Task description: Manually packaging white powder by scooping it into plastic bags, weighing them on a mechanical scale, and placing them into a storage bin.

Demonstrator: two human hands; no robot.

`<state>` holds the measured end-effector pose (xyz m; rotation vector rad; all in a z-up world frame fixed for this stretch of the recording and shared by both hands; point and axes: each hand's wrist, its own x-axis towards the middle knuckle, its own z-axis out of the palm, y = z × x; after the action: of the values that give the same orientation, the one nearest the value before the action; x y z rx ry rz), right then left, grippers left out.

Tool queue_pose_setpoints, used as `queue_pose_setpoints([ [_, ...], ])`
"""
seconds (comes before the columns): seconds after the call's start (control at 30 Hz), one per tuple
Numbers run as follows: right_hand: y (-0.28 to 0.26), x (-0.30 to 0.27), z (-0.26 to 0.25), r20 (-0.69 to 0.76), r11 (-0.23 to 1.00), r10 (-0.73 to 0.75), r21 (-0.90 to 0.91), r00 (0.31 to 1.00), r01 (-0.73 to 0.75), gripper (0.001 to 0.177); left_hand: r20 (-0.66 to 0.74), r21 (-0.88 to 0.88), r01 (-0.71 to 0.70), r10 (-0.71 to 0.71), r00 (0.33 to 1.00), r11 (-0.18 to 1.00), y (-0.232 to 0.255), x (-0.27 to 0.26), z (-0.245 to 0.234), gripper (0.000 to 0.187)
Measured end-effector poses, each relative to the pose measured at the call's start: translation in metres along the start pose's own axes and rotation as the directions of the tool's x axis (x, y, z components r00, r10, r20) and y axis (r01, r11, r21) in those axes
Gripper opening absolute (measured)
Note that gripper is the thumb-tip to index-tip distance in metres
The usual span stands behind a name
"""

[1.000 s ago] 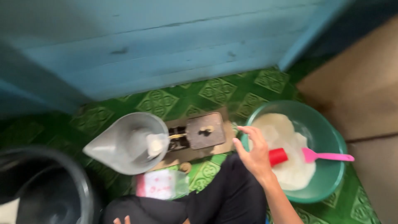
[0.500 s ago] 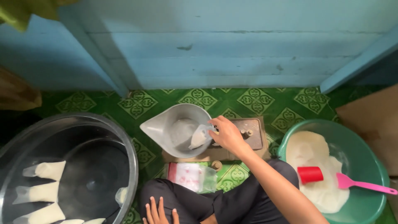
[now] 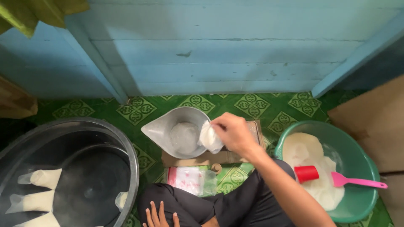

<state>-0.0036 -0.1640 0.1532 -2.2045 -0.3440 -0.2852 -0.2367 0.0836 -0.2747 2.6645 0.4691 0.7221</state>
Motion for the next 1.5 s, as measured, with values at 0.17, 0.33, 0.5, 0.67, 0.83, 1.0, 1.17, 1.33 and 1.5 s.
queue_pose_setpoints([
  [0.17, -0.047, -0.012, -0.084, -0.226, 1.000, 0.015, -0.018, 0.974, -0.020, 0.045, 0.010, -0.063, 0.017, -0.017, 1.000, 0.998, 0.046, 0.019, -0.031, 0.069],
  [0.33, -0.076, -0.046, -0.163, -0.428, 0.997, -0.038, -0.083, 0.903, 0.003, 0.108, -0.153, -0.346, -0.278, 0.238, 0.959, 0.896, 0.148, 0.068, -0.087, 0.063],
  [0.5, -0.070, -0.078, -0.220, -0.494, 0.990, -0.105, -0.136, 0.863, 0.042, 0.107, -0.011, -0.647, -0.266, 0.340, 0.940, 0.715, 0.263, 0.087, -0.145, 0.065],
  [0.67, -0.095, -0.087, -0.236, -0.482, 0.977, -0.034, -0.200, 0.876, -0.072, 0.008, 0.157, -0.849, -0.152, 0.517, 0.841, 0.506, 0.340, 0.128, -0.208, 0.064],
  [0.83, -0.094, -0.096, -0.230, -0.299, 0.971, -0.055, -0.238, 0.953, -0.019, 0.016, 0.095, -0.928, -0.179, 0.674, 0.732, 0.326, 0.387, 0.173, -0.250, 0.083],
  [1.0, -0.087, -0.092, -0.213, -0.168, 0.998, -0.018, -0.070, 0.986, 0.006, 0.018, 0.067, -0.917, -0.210, 0.649, 0.758, 0.340, 0.401, 0.198, -0.257, 0.079],
  [1.17, -0.076, -0.077, -0.199, -0.113, 0.996, 0.029, 0.082, 0.993, -0.020, 0.012, 0.201, -0.889, -0.080, 0.541, 0.817, 0.450, 0.390, 0.203, -0.252, 0.077],
  [1.33, -0.052, -0.053, -0.184, 0.065, 0.960, 0.264, 0.082, 0.962, -0.269, 0.012, 0.416, -0.760, 0.085, 0.382, 0.826, 0.644, 0.375, 0.200, -0.249, 0.037],
  [1.5, -0.035, -0.040, -0.165, 0.190, 0.916, 0.354, 0.126, 0.916, -0.380, 0.013, 0.599, -0.628, 0.188, 0.315, 0.736, 0.756, 0.365, 0.205, -0.246, 0.052],
])
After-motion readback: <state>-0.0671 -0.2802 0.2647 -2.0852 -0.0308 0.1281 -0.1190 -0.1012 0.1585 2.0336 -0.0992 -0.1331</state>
